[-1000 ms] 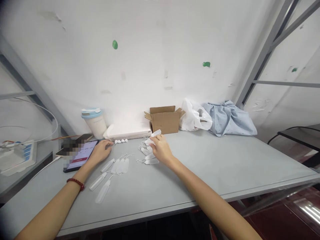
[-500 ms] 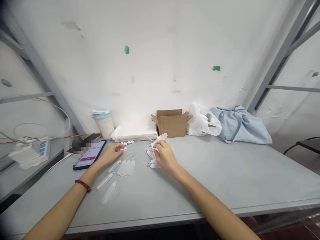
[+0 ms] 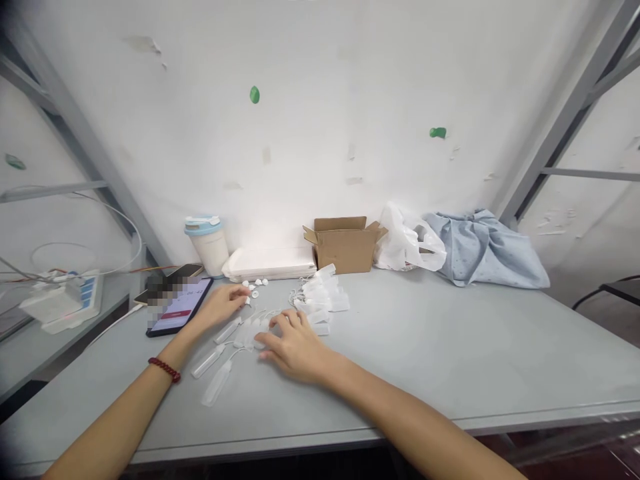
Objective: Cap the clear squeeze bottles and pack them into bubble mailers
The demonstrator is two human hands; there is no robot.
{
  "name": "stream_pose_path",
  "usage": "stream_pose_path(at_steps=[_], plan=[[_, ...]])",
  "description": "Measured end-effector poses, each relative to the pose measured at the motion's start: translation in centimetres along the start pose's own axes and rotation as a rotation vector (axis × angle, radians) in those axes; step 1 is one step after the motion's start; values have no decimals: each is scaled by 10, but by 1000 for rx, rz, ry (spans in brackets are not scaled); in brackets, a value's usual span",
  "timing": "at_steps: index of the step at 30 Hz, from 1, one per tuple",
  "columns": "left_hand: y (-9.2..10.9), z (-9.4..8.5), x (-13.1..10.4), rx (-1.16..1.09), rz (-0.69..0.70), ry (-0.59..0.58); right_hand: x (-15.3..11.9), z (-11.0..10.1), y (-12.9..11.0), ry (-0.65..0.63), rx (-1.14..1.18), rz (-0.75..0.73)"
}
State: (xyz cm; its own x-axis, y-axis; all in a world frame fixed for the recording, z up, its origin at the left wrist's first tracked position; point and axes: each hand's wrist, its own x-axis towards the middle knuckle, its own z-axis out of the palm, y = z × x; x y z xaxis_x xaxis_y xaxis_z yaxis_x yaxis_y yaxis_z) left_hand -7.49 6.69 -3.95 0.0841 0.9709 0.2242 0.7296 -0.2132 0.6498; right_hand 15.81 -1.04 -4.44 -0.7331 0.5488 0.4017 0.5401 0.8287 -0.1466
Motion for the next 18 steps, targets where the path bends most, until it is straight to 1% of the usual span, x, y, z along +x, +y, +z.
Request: stream_pose_path(at_steps=[5, 10, 13, 18], plan=[[10, -3, -5, 138, 9, -78, 0, 4, -1, -40, -32, 3], [19, -3, -8, 265, 37, -108, 0, 5, 2, -61, -38, 20], [16, -3, -6, 285, 42, -108, 0, 3, 2, -73, -43, 35], [8, -4, -4, 250, 31, -122, -1, 0, 2, -106, -62, 84]])
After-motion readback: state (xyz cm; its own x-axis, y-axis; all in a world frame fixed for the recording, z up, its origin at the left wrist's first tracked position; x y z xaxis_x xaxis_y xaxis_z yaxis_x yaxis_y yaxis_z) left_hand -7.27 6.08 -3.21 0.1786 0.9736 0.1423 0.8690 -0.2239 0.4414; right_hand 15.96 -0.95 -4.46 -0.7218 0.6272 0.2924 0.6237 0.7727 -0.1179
